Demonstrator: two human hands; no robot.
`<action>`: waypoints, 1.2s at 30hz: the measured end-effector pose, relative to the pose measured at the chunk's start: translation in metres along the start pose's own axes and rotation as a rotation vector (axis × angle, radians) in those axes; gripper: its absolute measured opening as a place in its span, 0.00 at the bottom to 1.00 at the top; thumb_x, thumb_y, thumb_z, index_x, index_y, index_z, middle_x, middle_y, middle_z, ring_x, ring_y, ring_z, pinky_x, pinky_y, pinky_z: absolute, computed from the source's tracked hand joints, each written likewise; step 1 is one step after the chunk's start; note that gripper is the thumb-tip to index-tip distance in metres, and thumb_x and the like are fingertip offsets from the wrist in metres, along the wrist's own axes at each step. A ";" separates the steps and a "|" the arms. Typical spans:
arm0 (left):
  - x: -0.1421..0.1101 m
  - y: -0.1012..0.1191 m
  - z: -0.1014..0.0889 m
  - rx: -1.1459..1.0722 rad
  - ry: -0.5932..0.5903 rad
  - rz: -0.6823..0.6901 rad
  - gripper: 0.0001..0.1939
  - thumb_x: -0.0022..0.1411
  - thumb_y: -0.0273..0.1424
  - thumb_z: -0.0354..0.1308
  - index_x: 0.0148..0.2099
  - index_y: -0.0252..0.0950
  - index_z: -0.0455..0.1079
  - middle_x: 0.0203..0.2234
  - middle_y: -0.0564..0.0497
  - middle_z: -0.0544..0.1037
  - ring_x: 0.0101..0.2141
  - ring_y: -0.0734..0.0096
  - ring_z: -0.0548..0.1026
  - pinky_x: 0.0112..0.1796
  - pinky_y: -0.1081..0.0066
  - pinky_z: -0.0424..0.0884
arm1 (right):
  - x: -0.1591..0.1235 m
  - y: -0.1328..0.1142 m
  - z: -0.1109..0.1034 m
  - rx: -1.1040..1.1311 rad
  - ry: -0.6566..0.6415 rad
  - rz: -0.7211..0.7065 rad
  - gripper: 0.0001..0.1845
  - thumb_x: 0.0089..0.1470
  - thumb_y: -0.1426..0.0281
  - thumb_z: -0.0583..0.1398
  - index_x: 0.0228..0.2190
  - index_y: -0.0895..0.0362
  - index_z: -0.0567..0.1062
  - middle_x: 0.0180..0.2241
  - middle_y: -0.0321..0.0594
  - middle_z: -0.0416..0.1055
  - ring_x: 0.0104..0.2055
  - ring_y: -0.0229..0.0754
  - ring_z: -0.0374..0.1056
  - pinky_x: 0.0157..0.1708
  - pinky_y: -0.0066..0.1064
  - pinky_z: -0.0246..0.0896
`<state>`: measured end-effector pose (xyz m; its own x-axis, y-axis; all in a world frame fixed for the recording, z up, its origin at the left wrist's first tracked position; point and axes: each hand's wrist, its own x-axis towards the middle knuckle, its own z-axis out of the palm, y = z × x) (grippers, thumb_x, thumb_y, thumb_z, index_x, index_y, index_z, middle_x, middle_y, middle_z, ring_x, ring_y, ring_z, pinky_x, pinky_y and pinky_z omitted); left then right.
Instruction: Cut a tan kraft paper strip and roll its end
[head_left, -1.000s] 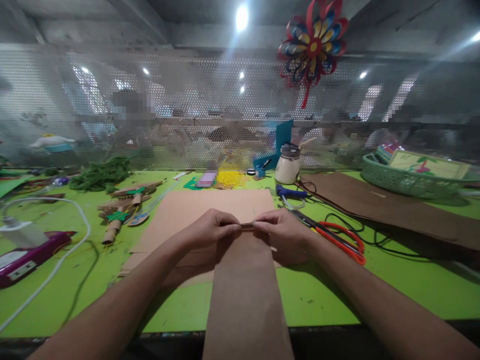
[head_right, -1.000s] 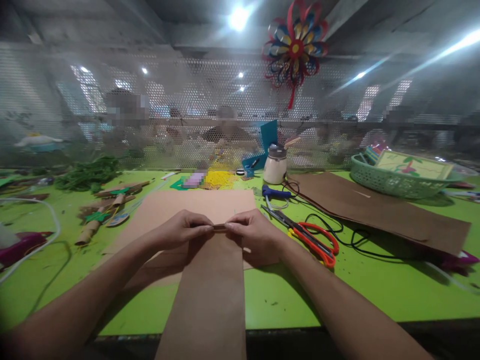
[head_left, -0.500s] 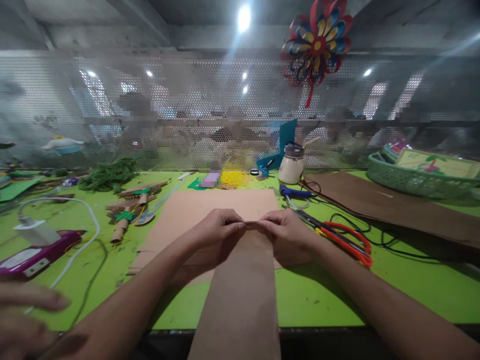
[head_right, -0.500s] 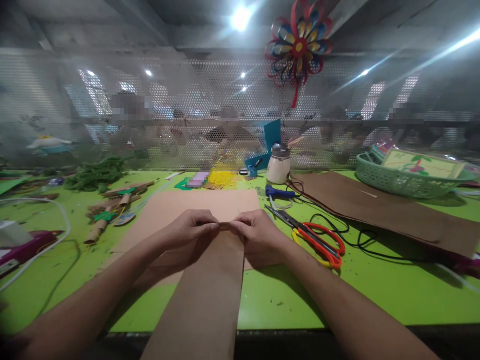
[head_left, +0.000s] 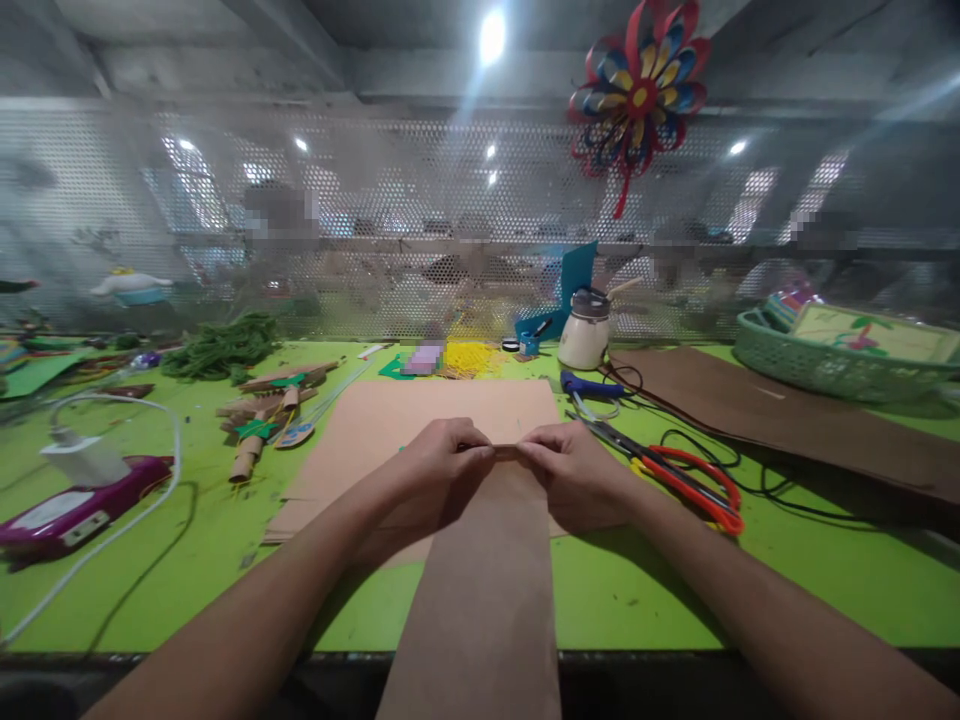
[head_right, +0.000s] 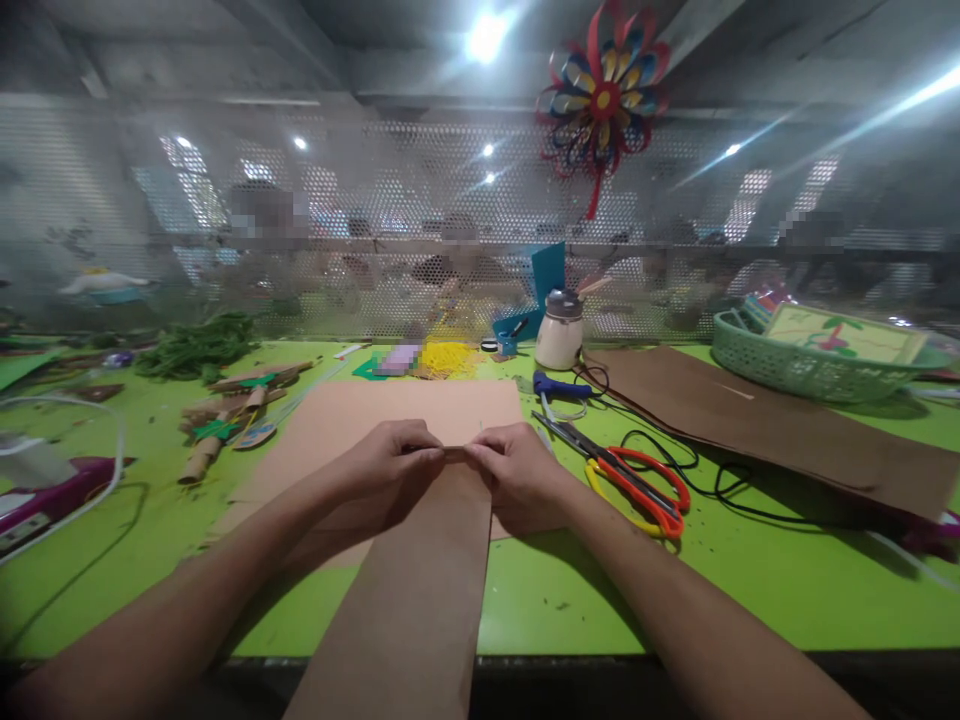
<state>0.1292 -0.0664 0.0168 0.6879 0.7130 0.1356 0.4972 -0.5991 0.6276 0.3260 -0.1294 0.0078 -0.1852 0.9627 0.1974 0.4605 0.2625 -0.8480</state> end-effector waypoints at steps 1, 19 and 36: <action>0.000 0.001 0.000 0.002 -0.001 0.002 0.12 0.56 0.33 0.50 0.33 0.33 0.73 0.29 0.51 0.73 0.30 0.71 0.69 0.30 0.75 0.62 | 0.000 0.000 0.000 0.011 0.001 0.007 0.17 0.52 0.61 0.54 0.20 0.61 0.69 0.19 0.32 0.56 0.22 0.32 0.50 0.20 0.25 0.44; 0.001 0.001 0.000 0.077 0.050 0.061 0.13 0.58 0.35 0.50 0.28 0.34 0.73 0.29 0.51 0.68 0.31 0.72 0.68 0.31 0.75 0.61 | -0.001 -0.001 0.001 0.001 -0.003 -0.001 0.16 0.52 0.63 0.54 0.20 0.60 0.67 0.19 0.31 0.54 0.22 0.32 0.48 0.20 0.25 0.42; 0.003 0.001 0.001 0.094 0.076 -0.045 0.11 0.54 0.35 0.53 0.34 0.36 0.74 0.29 0.52 0.73 0.31 0.70 0.71 0.32 0.74 0.63 | 0.002 0.002 0.002 -0.020 0.016 -0.022 0.15 0.52 0.66 0.53 0.18 0.59 0.64 0.17 0.31 0.55 0.21 0.32 0.50 0.19 0.25 0.44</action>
<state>0.1322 -0.0651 0.0173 0.6235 0.7634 0.1685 0.5764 -0.5945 0.5607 0.3252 -0.1273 0.0057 -0.1819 0.9576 0.2234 0.4741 0.2844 -0.8332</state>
